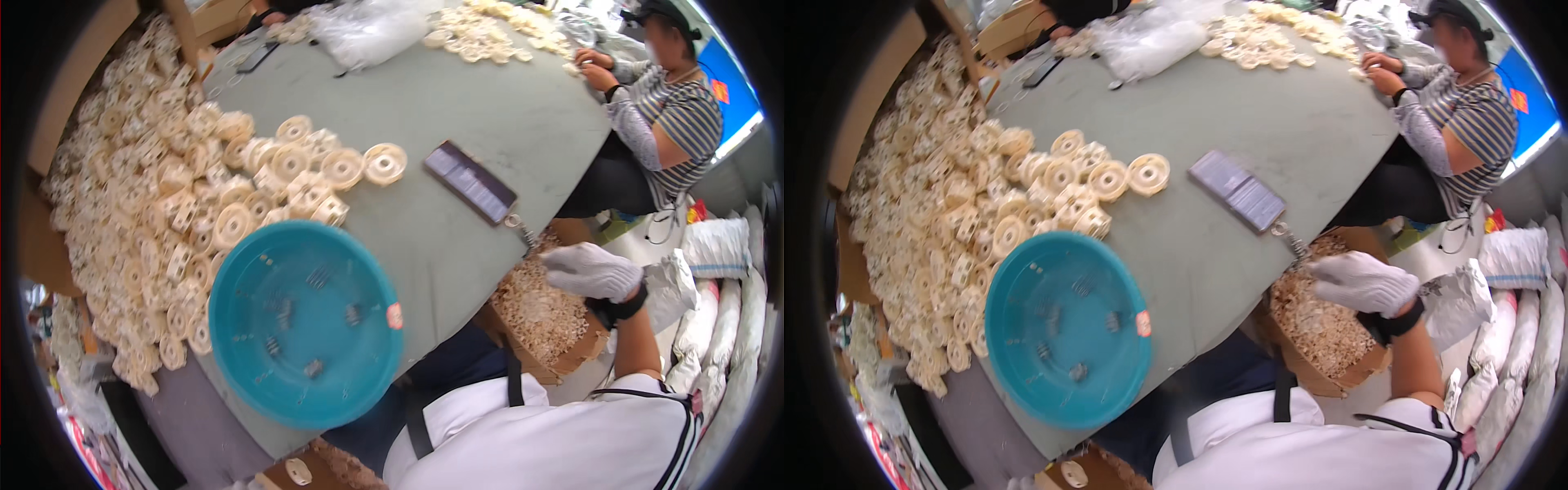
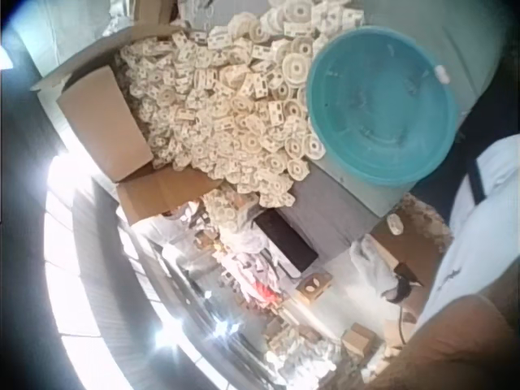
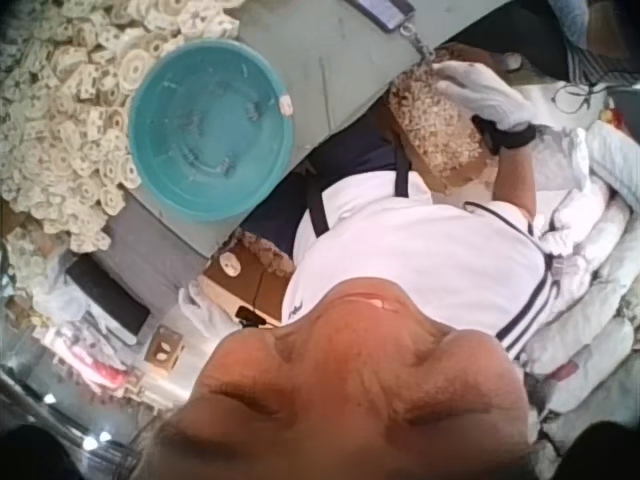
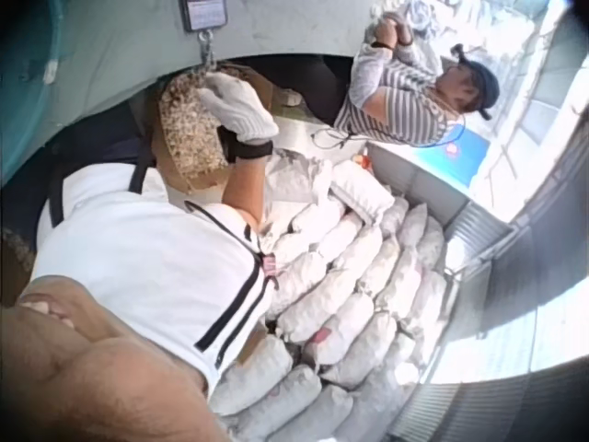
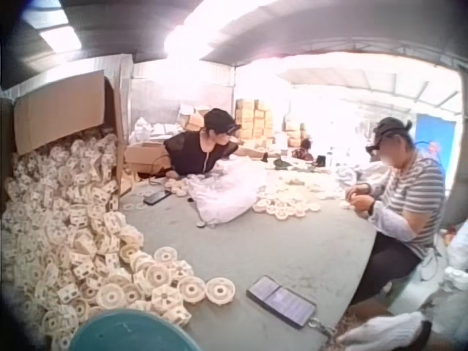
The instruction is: Assembling small plastic wheel components by inserting inner parts into outer casings.
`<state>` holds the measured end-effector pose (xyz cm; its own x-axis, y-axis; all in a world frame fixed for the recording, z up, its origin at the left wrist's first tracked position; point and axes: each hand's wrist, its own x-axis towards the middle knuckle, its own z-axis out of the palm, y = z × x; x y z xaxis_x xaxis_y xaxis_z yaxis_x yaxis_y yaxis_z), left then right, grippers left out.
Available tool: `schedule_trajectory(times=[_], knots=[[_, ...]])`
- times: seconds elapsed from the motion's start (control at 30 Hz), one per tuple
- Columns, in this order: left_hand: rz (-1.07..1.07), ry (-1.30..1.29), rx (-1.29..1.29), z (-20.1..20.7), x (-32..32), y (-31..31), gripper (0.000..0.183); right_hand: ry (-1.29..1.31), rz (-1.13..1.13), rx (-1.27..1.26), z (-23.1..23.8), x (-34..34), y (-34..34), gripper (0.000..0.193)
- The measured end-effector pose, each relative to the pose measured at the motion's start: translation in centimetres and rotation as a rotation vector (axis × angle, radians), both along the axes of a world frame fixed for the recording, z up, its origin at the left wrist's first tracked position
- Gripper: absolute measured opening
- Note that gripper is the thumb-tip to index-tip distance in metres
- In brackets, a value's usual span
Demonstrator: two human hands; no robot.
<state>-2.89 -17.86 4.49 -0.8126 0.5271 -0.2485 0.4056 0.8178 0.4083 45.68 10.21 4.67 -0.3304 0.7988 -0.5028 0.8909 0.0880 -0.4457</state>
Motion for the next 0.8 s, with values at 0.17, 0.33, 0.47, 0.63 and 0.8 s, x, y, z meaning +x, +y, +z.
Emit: schedule_trajectory(times=[0.17, 0.33, 0.47, 0.63, 0.8], knots=[[-0.174, -0.022, 0.687, -1.9, 0.8, 5.8, 0.050, 0.546, 0.165, 0.555, -4.1, -11.7, 7.0, 0.049], [-0.710, 0.035, 0.859, 0.8, 4.5, 12.9, 0.044, -0.079, 0.302, 1.041, -7.8, -19.5, 14.4, 0.028], [-0.694, -0.190, 0.846, 0.2, 5.6, 14.3, 0.041, 0.126, 0.117, 0.844, -5.7, -19.7, 14.6, 0.017], [-0.403, -0.520, 1.085, -2.8, 6.8, 16.9, 0.051, 1.183, 0.006, -0.132, -0.6, -19.5, 7.5, 0.034], [-0.372, -1.100, 1.029, -2.9, 7.2, 17.5, 0.060, 1.098, 0.277, -0.439, 0.5, -23.4, 2.5, 0.037]])
